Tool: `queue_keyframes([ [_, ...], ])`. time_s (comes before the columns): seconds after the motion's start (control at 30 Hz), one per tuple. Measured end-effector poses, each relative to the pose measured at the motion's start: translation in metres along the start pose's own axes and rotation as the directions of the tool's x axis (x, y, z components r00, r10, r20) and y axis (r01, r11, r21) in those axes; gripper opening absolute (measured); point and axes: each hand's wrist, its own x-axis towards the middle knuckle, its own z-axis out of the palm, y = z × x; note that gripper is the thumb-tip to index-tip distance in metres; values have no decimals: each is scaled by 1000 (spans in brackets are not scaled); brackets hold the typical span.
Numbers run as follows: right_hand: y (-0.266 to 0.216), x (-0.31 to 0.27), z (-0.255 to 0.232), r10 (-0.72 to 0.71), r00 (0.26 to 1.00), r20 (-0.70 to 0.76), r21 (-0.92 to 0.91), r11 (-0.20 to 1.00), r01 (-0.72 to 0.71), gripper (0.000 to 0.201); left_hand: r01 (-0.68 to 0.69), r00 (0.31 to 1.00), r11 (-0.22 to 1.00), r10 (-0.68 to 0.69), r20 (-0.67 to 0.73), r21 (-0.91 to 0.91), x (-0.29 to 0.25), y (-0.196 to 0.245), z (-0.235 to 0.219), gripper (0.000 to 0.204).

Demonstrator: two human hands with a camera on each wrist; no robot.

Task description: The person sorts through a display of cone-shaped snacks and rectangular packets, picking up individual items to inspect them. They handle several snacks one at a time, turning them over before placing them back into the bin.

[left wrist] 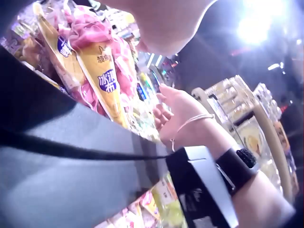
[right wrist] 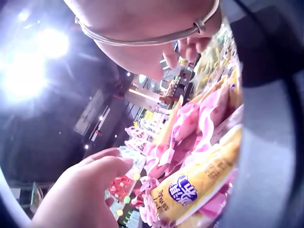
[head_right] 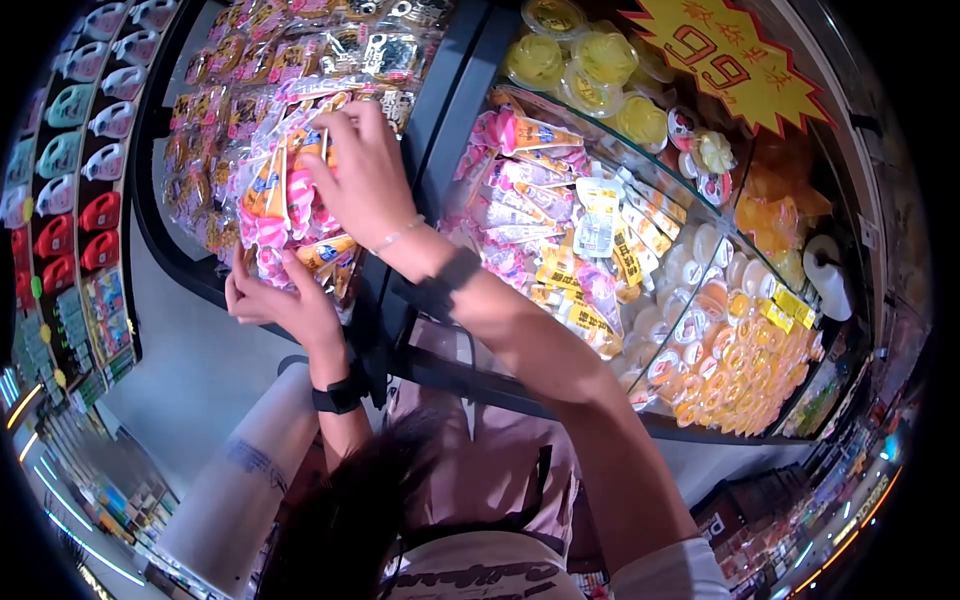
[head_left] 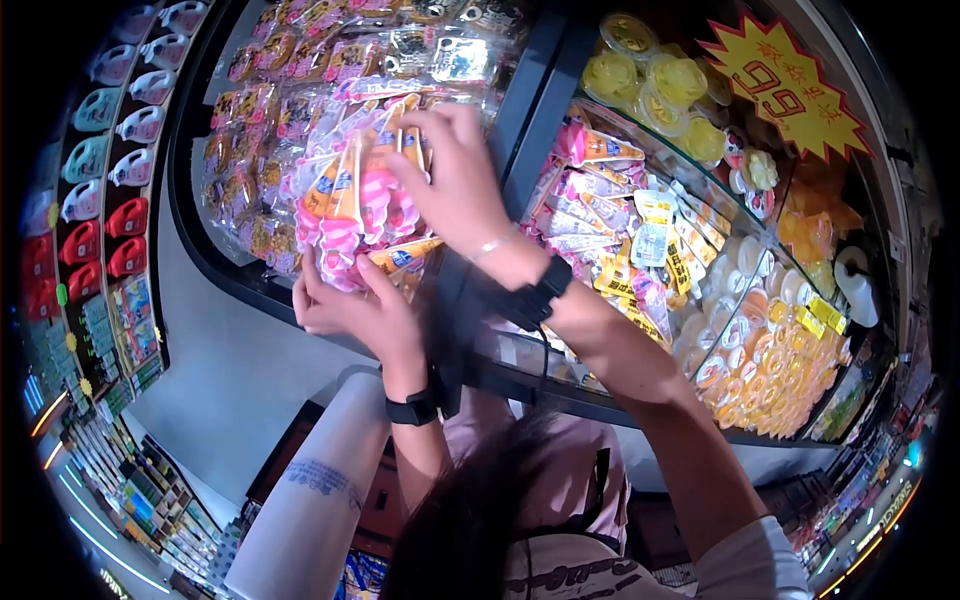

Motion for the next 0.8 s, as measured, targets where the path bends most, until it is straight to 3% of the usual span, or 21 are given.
queue_keyframes([
  [0.03, -5, -10, -22, 166, 986, 16, 102, 981, -167, 26, -110, 992, 994, 109, -61, 1, -1, 17, -9, 45],
  [0.07, 3, -24, -39, 154, 987, -50, 139, 979, -146, 22, -214, 972, 966, 225, 68, -144, -8, 21, -12, 39],
  [0.1, 5, -39, -64, 149, 989, -23, 2, 989, -149, 21, -291, 919, 910, 352, 177, -295, -14, 24, -16, 33],
  [0.17, 24, -80, -95, 366, 927, 77, 93, 924, -372, 18, -329, 739, 795, 553, 385, -511, -25, 46, -15, 21],
  [0.2, 34, -103, -107, 444, 887, 126, 85, 886, -456, 17, -308, 617, 761, 616, 489, -571, -31, 65, -13, 16],
  [0.23, 45, -123, -117, 441, 879, 179, 18, 892, -451, 20, -315, 460, 762, 644, 612, -565, -44, 71, -5, 17],
  [0.27, 60, -146, -122, 501, 819, 280, 38, 847, -531, 24, -325, 289, 763, 643, 710, -559, -62, 67, 11, 18],
  [0.33, 70, -170, -129, 472, 781, 410, -52, 867, -496, 27, -335, 232, 830, 531, 815, -445, -106, 44, 46, 23],
  [0.37, 76, -184, -124, 475, 770, 425, -115, 872, -475, 34, -373, 109, 882, 351, 930, -289, -109, 45, 54, 31],
  [0.43, 86, -200, -114, 439, 778, 449, -237, 898, -370, 44, -483, 50, 839, 311, 949, -250, -124, 32, 79, 33],
  [0.5, 91, -203, -105, 363, 811, 460, -365, 909, -200, 52, -357, -35, 917, 174, 984, -176, -123, 31, 89, 40],
  [0.6, 82, -203, -106, 395, 803, 447, -413, 887, -206, 57, -671, 174, 714, 413, 894, -199, -121, 27, 84, 45],
  [0.63, 84, -207, -104, 359, 832, 424, -484, 866, -127, 61, -715, 164, 679, 394, 904, -166, -121, 30, 85, 46],
  [0.73, 89, -208, -99, 386, 814, 434, -602, 796, -56, 61, -823, 148, 563, 330, 932, -69, -123, 38, 82, 48],
  [0.8, 93, -208, -97, 399, 798, 452, -632, 774, -28, 54, -842, 146, 532, 380, 913, -87, -126, 30, 92, 45],
])
